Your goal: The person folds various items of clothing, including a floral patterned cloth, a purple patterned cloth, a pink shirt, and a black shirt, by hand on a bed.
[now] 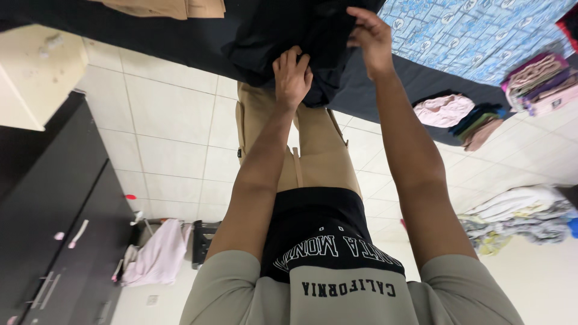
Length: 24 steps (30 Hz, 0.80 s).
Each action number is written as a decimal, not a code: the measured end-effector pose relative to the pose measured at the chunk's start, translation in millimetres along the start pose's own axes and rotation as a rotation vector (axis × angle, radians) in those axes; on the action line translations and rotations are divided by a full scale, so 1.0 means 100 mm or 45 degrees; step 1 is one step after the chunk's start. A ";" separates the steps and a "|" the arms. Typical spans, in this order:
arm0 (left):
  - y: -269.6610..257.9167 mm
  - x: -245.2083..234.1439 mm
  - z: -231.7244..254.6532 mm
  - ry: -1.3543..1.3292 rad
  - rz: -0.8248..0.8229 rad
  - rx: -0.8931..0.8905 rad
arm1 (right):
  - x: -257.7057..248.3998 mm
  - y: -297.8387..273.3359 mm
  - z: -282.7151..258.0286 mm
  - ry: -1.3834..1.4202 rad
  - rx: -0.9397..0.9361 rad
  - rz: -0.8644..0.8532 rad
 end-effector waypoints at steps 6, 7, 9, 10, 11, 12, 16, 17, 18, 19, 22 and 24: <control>-0.10 -0.06 -0.07 -0.158 0.083 -0.266 | 0.13 -0.17 -0.12 -0.111 -0.103 -0.021; -0.09 -0.05 -0.06 -0.165 0.090 -0.275 | 0.22 -0.22 -0.12 -0.121 -0.101 -0.029; -0.10 -0.05 -0.11 -0.257 0.159 -0.425 | 0.30 -0.31 -0.05 -0.335 -0.057 0.063; -0.11 -0.03 -0.11 -0.261 0.161 -0.434 | 0.37 -0.34 0.00 -0.341 -0.052 0.057; -0.12 0.00 -0.16 -0.295 0.202 -0.522 | 0.43 -0.39 0.09 -0.345 -0.009 0.051; -0.13 0.01 -0.24 -0.324 0.244 -0.603 | 0.47 -0.40 0.17 -0.343 0.028 0.046; -0.19 0.04 -0.34 -0.493 0.300 -0.582 | 0.41 -0.48 0.38 -0.185 0.073 0.142; -0.22 0.01 -0.32 -0.492 0.296 -0.520 | 0.36 -0.51 0.33 -0.249 -0.033 0.170; -0.24 -0.01 -0.29 -0.496 0.289 -0.456 | 0.31 -0.54 0.28 -0.315 -0.138 0.204; -0.28 -0.04 -0.32 -0.495 0.286 -0.450 | 0.28 -0.55 0.30 -0.312 -0.140 0.209; -0.41 -0.19 -0.33 -0.411 0.251 -0.262 | 0.24 -0.63 0.46 -0.241 -0.009 0.159; -0.51 -0.23 -0.40 -0.386 0.220 -0.314 | 0.23 -0.74 0.68 -0.319 0.197 0.165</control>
Point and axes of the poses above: each hand's wrist, its own y-axis towards the middle knuckle, its own x-axis out of the palm, z = x × y, the point moved 8 cm from there along y, towards the middle knuckle, and after that the axes turned 11 degrees about -y, right-handed, at the moved point
